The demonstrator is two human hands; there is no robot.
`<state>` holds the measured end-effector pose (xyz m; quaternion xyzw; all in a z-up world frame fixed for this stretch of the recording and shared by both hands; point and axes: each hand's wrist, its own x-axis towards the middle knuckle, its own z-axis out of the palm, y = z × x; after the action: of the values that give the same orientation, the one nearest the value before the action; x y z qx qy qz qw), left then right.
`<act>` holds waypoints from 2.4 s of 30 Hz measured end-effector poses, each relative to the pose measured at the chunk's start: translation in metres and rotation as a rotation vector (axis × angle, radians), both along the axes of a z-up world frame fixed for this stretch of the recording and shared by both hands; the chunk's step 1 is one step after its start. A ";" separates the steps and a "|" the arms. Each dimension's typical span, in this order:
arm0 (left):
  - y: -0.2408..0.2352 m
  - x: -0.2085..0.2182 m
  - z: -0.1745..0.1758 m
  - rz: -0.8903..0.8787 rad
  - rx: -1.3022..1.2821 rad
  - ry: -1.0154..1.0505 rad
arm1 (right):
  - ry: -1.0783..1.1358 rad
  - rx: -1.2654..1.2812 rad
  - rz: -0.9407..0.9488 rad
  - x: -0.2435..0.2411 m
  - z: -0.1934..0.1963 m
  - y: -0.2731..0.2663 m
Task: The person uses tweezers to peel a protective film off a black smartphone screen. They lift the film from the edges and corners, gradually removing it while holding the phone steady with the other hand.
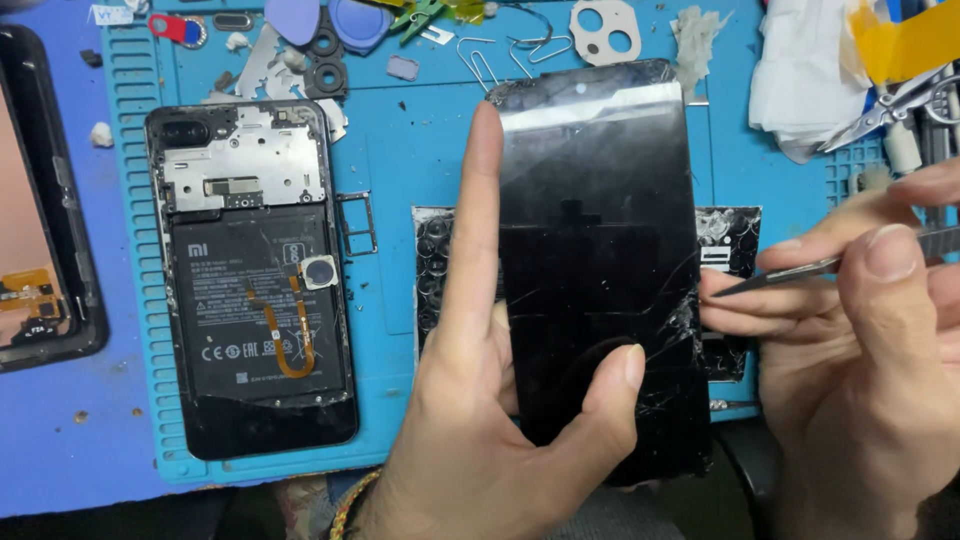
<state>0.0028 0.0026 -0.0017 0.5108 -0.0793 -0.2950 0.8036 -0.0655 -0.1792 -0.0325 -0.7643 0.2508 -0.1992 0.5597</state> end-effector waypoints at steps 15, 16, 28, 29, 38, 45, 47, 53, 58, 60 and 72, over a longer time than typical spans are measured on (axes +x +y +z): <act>0.004 0.002 0.006 -0.005 0.044 0.048 | 0.033 0.000 -0.071 -0.001 -0.002 -0.001; 0.004 0.001 0.005 0.013 -0.014 0.066 | 0.043 0.061 -0.099 0.002 -0.002 -0.002; 0.007 0.001 0.004 0.006 -0.003 0.031 | 0.002 0.138 -0.032 0.007 -0.004 -0.008; 0.007 0.001 0.004 0.003 0.043 0.012 | 0.018 0.143 -0.047 0.008 -0.003 -0.007; 0.008 0.002 0.000 0.000 0.117 -0.092 | -0.033 0.214 -0.011 0.009 -0.009 -0.014; 0.008 0.004 0.001 -0.006 0.126 -0.113 | -0.008 0.154 -0.001 0.008 -0.007 -0.012; 0.008 0.003 0.001 -0.012 0.146 -0.117 | -0.020 0.167 0.024 0.006 -0.008 -0.014; 0.010 0.004 0.002 -0.024 0.187 -0.124 | -0.032 0.201 -0.009 0.008 -0.006 -0.009; 0.011 0.006 0.003 -0.033 0.218 -0.128 | 0.000 0.176 0.009 0.009 -0.001 -0.005; 0.011 0.006 0.003 -0.037 0.228 -0.129 | -0.016 0.205 -0.011 0.009 0.000 -0.003; 0.012 0.008 0.006 -0.065 0.310 -0.146 | -0.009 0.193 0.005 0.005 -0.003 -0.008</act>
<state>0.0108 0.0151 0.0039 0.6459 -0.1072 -0.2917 0.6973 -0.0606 -0.1871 -0.0354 -0.7067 0.2643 -0.1759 0.6323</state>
